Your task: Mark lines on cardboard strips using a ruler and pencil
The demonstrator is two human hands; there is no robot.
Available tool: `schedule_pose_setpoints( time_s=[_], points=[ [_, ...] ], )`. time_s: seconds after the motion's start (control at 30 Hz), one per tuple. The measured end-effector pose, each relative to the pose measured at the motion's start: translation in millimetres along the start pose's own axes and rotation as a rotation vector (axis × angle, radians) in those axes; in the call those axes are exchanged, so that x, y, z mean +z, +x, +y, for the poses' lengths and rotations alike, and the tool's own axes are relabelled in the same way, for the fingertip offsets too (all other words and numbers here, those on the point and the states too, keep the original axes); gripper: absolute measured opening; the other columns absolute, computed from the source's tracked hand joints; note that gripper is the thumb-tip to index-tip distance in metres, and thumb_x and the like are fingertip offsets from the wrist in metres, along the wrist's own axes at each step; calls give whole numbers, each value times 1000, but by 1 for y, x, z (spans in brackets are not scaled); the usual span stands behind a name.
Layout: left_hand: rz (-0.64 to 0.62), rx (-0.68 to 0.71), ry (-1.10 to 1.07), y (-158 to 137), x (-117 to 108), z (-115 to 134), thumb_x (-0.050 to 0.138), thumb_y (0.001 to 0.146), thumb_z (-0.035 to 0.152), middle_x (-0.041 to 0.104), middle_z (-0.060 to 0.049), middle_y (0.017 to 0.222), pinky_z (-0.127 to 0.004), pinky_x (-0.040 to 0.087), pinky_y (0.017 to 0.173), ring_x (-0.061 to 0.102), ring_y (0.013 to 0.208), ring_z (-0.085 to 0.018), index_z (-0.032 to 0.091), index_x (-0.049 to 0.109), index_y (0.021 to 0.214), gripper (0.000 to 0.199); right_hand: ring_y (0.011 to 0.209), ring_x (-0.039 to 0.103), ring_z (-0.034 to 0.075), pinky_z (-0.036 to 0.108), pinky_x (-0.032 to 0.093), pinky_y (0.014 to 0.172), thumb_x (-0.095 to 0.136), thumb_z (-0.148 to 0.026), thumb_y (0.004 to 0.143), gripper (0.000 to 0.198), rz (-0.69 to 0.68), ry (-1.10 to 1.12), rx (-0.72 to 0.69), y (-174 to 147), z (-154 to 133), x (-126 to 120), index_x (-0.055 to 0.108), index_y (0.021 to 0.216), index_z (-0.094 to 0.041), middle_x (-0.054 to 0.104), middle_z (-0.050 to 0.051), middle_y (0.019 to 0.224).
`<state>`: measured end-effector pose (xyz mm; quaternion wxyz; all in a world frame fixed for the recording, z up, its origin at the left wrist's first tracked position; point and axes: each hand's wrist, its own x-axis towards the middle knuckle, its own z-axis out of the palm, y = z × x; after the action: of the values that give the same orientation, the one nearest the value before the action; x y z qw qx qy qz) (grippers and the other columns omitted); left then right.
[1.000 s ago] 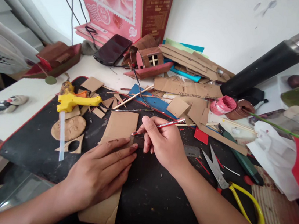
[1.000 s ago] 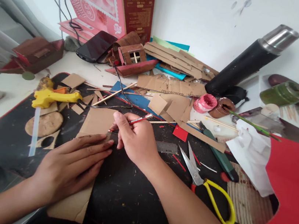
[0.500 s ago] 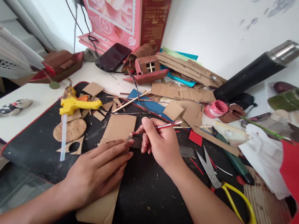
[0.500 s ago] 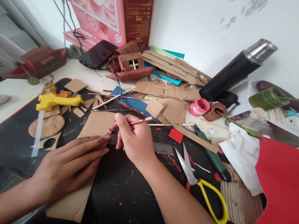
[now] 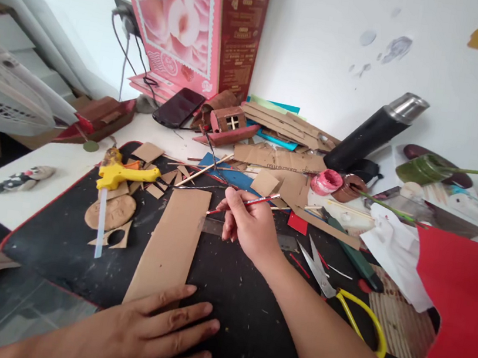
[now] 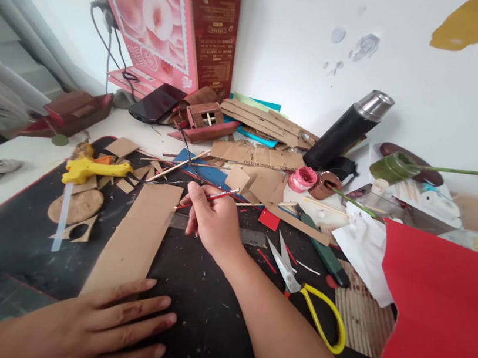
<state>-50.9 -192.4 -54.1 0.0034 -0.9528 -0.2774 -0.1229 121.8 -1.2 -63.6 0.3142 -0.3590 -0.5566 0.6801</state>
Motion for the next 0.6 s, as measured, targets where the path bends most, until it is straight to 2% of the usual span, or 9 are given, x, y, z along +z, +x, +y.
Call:
schedule_pose_setpoints(
  time_s=[0.1,0.23,0.37,0.5,0.6],
  points=[
    [29,-29,29,-2,6,-2,57,112,24,64,-2,167,-44,31,142,54,158,-23,27,68,154,44,38,58,11,21,39,38,70,-76,97,57,-5,-10,-13,0,0,0,70,81,-21,57,-8,50],
    [60,-7,17,6,4,-12,52,112,22,65,-1,165,-44,41,137,56,158,-23,25,71,148,41,37,58,11,21,39,38,70,-76,97,57,7,-14,-13,0,0,0,70,81,-21,56,-8,49],
    [54,-6,-18,18,0,-24,49,114,23,67,-2,163,-42,46,134,60,155,-24,23,71,148,41,38,58,11,21,40,38,71,-77,96,58,13,-10,-6,0,-1,-1,70,80,-22,57,-7,50],
    [81,-57,-108,23,4,-37,57,113,29,67,-7,162,-42,46,134,60,155,-25,18,71,146,38,37,58,11,21,38,37,71,-80,95,60,20,-12,-6,2,-3,-3,70,80,-21,56,-7,49],
    [84,-64,-150,25,8,-45,62,112,33,66,-12,162,-43,47,134,59,157,-26,14,67,150,43,36,57,11,20,38,37,73,-78,95,59,35,-4,-13,4,-5,-5,70,81,-21,57,-7,49]
  ],
)
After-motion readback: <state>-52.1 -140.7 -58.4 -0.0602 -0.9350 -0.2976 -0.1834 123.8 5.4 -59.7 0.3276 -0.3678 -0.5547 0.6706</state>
